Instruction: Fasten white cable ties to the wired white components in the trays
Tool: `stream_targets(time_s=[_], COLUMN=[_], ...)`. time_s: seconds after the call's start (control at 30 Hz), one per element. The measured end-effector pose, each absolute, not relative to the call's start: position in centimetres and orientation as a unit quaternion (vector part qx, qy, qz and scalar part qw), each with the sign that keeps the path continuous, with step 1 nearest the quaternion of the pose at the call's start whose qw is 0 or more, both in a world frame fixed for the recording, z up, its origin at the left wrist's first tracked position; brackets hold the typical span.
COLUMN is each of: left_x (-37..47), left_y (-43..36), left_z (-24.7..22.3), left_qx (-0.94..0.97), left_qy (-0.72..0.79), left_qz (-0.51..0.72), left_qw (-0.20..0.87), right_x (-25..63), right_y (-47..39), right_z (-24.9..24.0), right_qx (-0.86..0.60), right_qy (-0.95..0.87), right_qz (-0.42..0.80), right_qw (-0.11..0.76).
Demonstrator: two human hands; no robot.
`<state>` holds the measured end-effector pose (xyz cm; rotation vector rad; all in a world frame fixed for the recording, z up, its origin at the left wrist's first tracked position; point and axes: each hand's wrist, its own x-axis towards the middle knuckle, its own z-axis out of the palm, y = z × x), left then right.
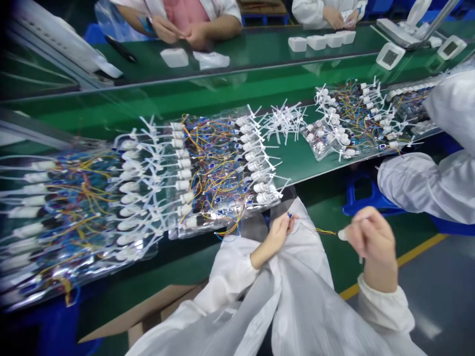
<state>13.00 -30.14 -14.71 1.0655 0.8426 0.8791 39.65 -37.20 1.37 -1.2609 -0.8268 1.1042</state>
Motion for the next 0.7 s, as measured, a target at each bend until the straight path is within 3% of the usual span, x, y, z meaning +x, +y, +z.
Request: stream_targets(time_s=[0.13,0.23,0.7], left_x=[8.4,6.1,4.1], left_y=[-31.4,-32.4,-33.1], left_z=[-13.2,-11.9,-7.9], left_qx=[0.558,0.609,0.558], left_qy=[0.393,0.407,0.394], left_qz=[0.454,0.488,0.657], left_qw=[0.573,0.475,0.319], right_x=[34.4,30.6,22.4], right_y=[-33.4,-31.6,-30.1], right_z=[-0.8,-2.0,-2.4], right_qx=[-0.535,-0.530,-0.428], right_qy=[-0.456,-0.475,-0.435], right_qz=[0.528,0.540,0.617], right_qw=[0.477,0.449,0.497])
